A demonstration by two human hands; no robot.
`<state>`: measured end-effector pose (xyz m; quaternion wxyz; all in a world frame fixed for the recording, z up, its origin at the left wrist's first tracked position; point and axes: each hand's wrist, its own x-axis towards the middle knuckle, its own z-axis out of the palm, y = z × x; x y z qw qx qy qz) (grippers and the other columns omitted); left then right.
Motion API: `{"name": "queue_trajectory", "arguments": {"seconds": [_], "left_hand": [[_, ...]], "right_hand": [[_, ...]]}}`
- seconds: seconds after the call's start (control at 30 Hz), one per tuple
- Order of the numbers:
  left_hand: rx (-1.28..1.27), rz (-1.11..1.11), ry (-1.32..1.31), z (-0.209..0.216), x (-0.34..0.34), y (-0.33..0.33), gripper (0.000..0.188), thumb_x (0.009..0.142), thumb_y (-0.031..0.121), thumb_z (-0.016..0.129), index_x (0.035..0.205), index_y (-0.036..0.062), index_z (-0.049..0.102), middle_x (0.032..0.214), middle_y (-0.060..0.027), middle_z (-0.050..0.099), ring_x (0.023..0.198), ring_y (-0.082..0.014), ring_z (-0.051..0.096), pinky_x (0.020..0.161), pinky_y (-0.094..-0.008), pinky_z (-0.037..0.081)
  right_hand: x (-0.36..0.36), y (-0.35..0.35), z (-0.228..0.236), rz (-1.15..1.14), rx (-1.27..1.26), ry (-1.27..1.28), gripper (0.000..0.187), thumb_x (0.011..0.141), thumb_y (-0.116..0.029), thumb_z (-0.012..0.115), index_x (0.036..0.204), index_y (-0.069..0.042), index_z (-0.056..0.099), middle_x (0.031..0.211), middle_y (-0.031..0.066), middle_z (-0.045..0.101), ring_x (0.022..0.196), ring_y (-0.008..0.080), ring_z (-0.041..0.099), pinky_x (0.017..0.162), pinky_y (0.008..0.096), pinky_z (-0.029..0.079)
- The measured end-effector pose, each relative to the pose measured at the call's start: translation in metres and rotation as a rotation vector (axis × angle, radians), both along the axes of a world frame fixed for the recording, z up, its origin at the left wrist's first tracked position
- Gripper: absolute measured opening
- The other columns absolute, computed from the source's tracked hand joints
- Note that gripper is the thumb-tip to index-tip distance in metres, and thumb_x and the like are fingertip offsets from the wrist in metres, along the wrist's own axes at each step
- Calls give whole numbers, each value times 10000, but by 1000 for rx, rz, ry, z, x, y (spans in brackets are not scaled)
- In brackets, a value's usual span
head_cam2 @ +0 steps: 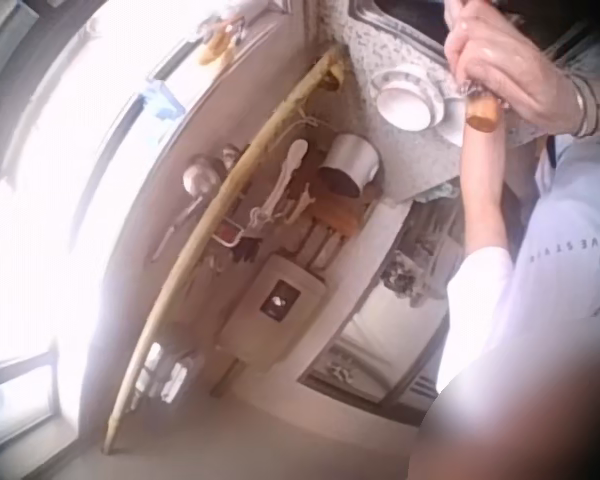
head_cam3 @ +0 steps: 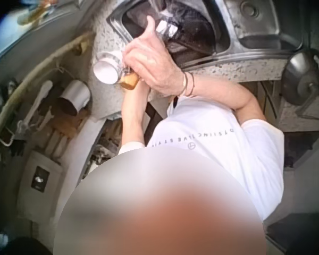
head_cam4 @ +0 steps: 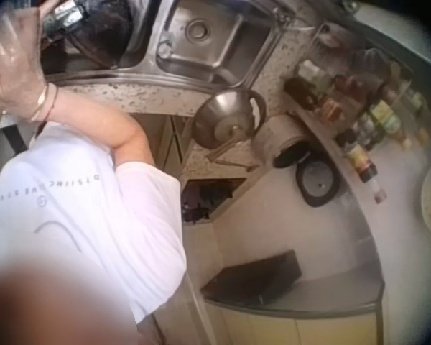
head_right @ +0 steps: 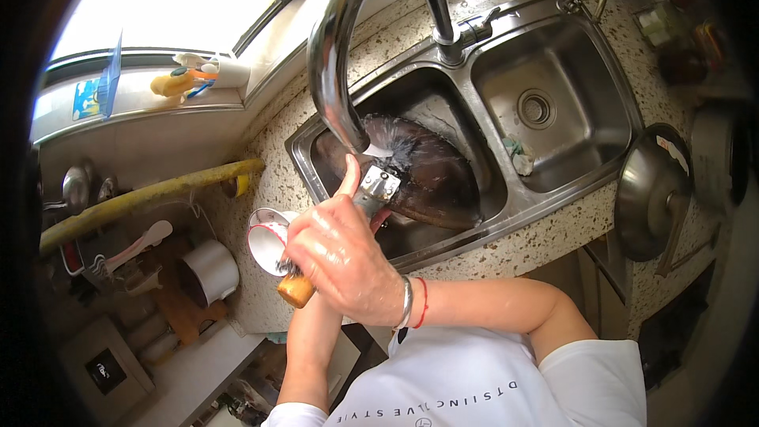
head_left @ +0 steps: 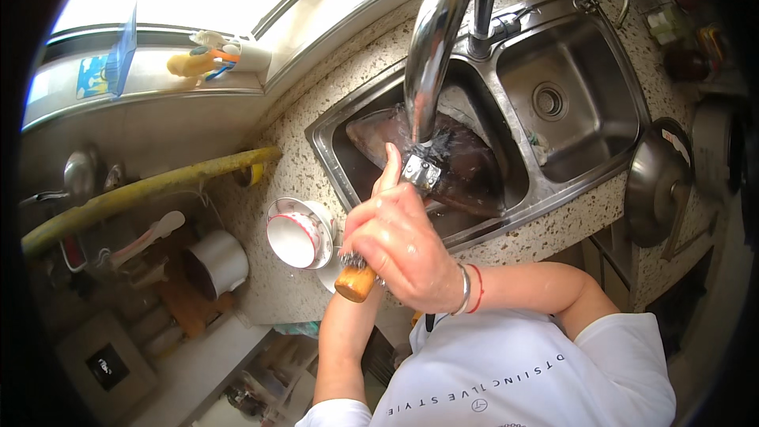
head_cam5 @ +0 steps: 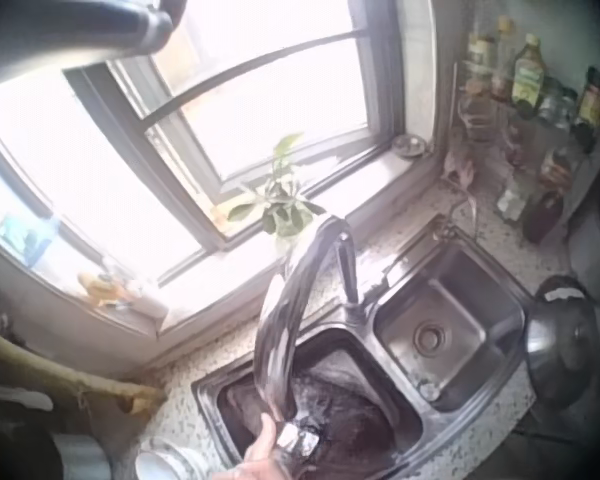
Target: The person scrubs a black wok with a steel wool pad under running water in a double-basin sink, rinses it, and dries it with a cloth. They then wipe the wok's interior with a sponge soaked in oil from a small bowl.
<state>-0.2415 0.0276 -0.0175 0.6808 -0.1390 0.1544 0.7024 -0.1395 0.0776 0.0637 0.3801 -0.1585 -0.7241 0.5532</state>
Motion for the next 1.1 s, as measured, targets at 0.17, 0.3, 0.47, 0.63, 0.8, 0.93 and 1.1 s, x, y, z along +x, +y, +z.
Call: {"name": "queue_trajectory", "arguments": {"seconds": [0.17,0.3,0.47,0.63,0.8,0.93,1.1], "left_hand": [[-444,-129,453,19,11,21,518,1004,536,345,971,73,574,867,-29,605,795,-123,574,743,-269,483],[-369,-131,389,1,3,-1,527,994,550,356,1030,74,579,939,-35,621,882,-145,585,822,-300,481],[-258,-148,334,-8,-11,-14,551,981,568,369,1103,75,584,1030,-43,641,992,-172,599,922,-340,479],[-247,-155,265,-14,-11,-16,631,950,633,354,1210,102,574,1163,-57,645,1098,-207,608,962,-385,488],[-314,-179,329,-8,-6,-19,731,920,690,325,1287,94,535,1198,-57,637,1078,-190,620,931,-382,501],[-405,-188,358,-14,-7,-24,751,912,706,323,1268,82,539,1157,-46,644,1041,-171,623,905,-367,505],[-485,-243,470,-7,-1,-17,704,906,709,356,1244,120,543,1103,-30,651,993,-173,635,852,-349,533]], "right_hand": [[0,13,-75,-156,164,-280,144,875,-85,480,982,-27,558,942,115,520,906,311,459,828,433,371],[6,-4,-21,-53,48,-31,140,919,-122,479,918,-16,571,958,129,525,956,307,465,849,414,364],[-4,-10,-31,-53,63,-94,91,879,-110,514,909,-49,574,980,105,545,952,292,465,831,404,362],[1,17,-81,-113,301,-465,189,865,-187,607,1033,-104,577,1073,88,537,998,284,477,799,418,394],[8,40,-122,-282,144,-473,136,843,-104,635,971,-80,596,1046,90,556,969,298,495,835,385,402],[29,32,-105,-165,-2,-283,111,831,-57,640,942,-56,631,1032,82,596,1010,277,522,907,365,415],[14,28,-99,-36,43,-140,116,792,-56,685,900,-50,642,940,89,591,948,297,525,867,373,418]]}}
